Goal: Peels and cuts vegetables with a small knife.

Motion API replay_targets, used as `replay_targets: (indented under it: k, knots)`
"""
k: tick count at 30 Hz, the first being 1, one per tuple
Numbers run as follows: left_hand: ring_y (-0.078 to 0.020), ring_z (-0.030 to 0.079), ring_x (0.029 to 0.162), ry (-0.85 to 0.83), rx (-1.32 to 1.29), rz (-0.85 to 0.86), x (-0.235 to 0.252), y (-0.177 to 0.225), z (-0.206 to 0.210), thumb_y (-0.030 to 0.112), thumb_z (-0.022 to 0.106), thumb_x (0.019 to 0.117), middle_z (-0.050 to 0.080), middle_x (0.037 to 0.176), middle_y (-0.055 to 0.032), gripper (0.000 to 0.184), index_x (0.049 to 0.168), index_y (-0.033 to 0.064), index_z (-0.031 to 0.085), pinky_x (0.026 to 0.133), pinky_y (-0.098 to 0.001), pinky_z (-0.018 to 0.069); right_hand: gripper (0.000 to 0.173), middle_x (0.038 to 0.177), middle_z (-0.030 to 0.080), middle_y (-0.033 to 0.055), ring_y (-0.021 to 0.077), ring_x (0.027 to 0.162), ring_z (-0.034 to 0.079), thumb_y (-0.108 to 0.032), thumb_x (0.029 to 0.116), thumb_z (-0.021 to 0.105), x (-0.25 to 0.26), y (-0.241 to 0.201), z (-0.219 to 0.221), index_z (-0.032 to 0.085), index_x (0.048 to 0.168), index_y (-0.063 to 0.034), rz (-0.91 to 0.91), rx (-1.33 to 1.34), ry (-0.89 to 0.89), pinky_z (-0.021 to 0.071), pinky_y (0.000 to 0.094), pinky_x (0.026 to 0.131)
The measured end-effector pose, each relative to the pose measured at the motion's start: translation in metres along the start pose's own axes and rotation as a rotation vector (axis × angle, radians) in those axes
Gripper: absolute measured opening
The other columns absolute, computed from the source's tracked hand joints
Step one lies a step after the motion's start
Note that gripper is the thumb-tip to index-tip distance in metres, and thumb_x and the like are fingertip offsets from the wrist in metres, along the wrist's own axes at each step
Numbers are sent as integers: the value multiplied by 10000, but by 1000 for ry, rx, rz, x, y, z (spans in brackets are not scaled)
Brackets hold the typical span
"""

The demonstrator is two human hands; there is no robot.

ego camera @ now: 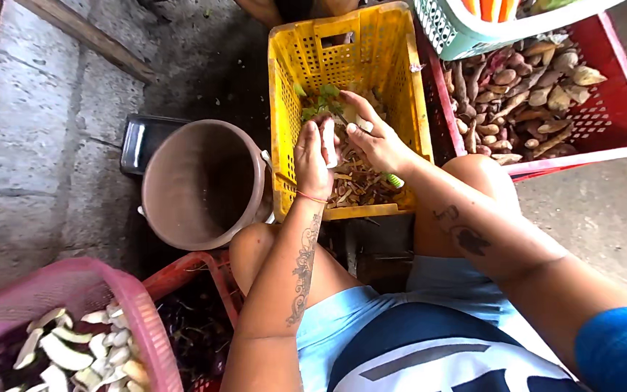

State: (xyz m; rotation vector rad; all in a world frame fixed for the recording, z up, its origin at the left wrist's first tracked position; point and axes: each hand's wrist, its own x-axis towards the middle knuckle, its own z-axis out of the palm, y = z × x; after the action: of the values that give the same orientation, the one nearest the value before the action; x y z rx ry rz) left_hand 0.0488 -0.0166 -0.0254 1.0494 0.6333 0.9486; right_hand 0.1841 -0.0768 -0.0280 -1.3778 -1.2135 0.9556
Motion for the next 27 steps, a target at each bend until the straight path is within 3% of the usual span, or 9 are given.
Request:
replay_targets:
  k: [3,4,7,14,15,17,19,23,27]
  knots:
    - [-15,537,613,33,18,20,5,-1,-6,258,259,1137,628,868,47,380,1189,111,605,546,-165,475,539,1309,648,116,177,939,681,-214,1081,433,-7,-2,3,310,1602,-152,-91,-186,-57,569,401,820]
    - [-11,537,618,25,32,41,6,-2,-7,257,268,1137,635,885,50,381,1194,110,614,552,-166,477,523,1312,649,138,227,981,690,-224,1084,429,-8,-1,4,330,1593,-155,-106,-223,-73,565,461,848]
    - [-23,532,598,26,45,84,6,-2,-6,204,313,1129,624,845,37,347,1192,75,628,543,-174,478,472,1098,687,131,248,880,675,-240,1087,423,-8,-1,5,404,1551,-158,-113,-284,-72,555,494,787]
    - [9,504,544,-17,170,151,1,-11,0,162,381,1114,553,699,90,242,1071,96,610,523,-161,471,360,1187,688,110,196,961,691,-215,1093,448,-5,-3,5,504,1433,-112,-60,-208,34,561,442,847]
    - [10,495,534,-27,168,139,-1,-12,1,156,388,1112,544,686,92,236,1062,96,611,515,-160,465,340,1192,677,83,139,932,678,-210,1096,446,-5,-4,4,507,1415,-106,-43,-148,40,564,372,822]
    - [-2,513,564,-42,149,99,1,-12,0,161,387,1111,590,764,65,261,1148,74,631,528,-166,474,285,957,637,17,43,658,567,-171,1096,436,-3,-5,5,505,1359,-87,-11,64,56,488,224,573]
    - [-37,578,646,-59,108,44,3,-6,-2,175,347,1118,649,920,15,323,1287,53,595,575,-192,516,273,844,585,-5,26,549,493,-150,1104,387,-3,-7,4,462,1360,-92,24,259,31,427,179,470]
    - [-61,616,663,33,-9,-20,8,6,-5,191,287,1129,648,838,12,339,1223,73,591,592,-207,540,445,961,600,35,53,608,498,-175,1084,409,-10,-6,3,386,1523,-107,-49,46,-39,446,233,543]
    - [-63,628,630,142,-124,-24,19,15,-13,184,250,1135,658,794,-6,362,1185,68,590,554,-189,530,527,1230,684,103,170,871,682,-223,1068,440,-18,-5,11,362,1577,-111,-223,-276,-177,574,409,770]
